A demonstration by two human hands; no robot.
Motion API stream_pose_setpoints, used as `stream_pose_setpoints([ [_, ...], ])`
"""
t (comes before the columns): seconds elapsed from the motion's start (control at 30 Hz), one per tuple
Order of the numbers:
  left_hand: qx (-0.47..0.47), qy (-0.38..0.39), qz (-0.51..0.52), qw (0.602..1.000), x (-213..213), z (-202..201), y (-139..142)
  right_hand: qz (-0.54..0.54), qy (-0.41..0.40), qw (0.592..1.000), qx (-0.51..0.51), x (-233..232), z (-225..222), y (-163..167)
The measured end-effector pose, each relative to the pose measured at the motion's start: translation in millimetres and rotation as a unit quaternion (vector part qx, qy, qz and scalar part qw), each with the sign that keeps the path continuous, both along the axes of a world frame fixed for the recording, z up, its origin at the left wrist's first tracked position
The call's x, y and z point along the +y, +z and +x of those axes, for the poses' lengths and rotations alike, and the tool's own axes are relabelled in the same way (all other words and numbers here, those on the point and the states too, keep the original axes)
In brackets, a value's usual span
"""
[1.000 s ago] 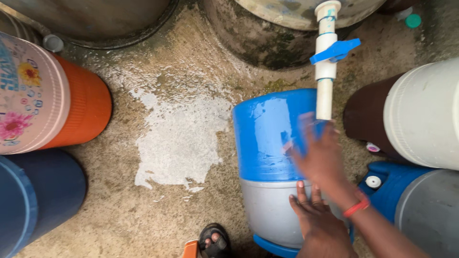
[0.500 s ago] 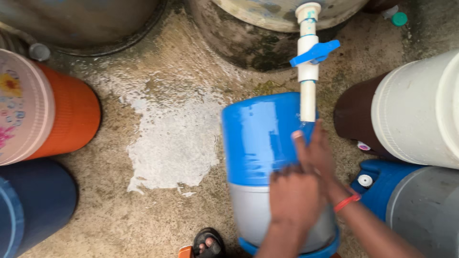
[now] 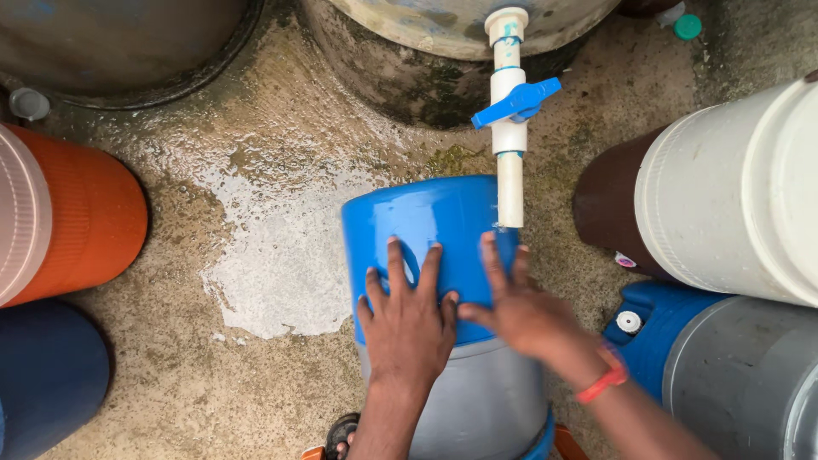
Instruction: The person holds a blue and grey insulated water cooler under a tap and fills it with water. They close and press the lid onto the cooler, shake and tilt the filled container, then sit on an orange chair and handle the lid and inner cup while the cooler rests on their lap.
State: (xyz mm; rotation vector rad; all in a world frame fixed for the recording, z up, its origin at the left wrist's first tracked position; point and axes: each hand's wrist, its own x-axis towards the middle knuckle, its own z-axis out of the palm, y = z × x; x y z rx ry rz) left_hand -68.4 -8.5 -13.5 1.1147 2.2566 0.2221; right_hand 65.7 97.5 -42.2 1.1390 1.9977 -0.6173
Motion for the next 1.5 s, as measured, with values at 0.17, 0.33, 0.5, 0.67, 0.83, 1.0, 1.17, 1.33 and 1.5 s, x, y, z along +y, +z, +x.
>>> stream_pose_setpoints([
  [0.17, -0.113, 0.021, -0.082, 0.990, 10, 6, 11, -0.009, 0.028, 0.994, -0.104, 50, 54, -8],
  [0.33, -0.122, -0.154, -0.013, 0.980, 10, 35, 17, 0.072, 0.062, 0.995, 0.000, 45, 76, -21],
  [0.5, -0.046, -0.183, 0.161, 0.969, 2, 36, -10, 0.066, 0.065, 0.996, 0.004, 32, 48, -7],
  [0.67, -0.058, -0.194, 0.192, 0.960, -8, 29, -25, 0.106, 0.002, 0.991, 0.080, -14, 59, 71],
  [0.83, -0.014, -0.191, 0.209, 0.959, -17, 24, -35, 0.091, -0.008, 0.996, 0.006, -77, 80, 90],
  [1.0, 0.059, -0.254, 0.281, 0.924, 10, 12, -66, 0.144, 0.119, 0.978, -0.095, -128, 15, 11],
  [1.17, 0.097, -0.407, 0.229, 0.879, 74, 6, -85, -0.015, 0.007, 0.996, -0.082, -154, -23, 29],
  [1.33, 0.114, -0.218, 0.129, 0.961, 78, -27, -73, -0.165, 0.015, 0.985, -0.039, -129, -35, 87],
  [1.5, 0.142, 0.096, 0.146, 0.974, 75, -18, -82, -0.128, 0.078, 0.988, -0.027, -135, -42, 104],
])
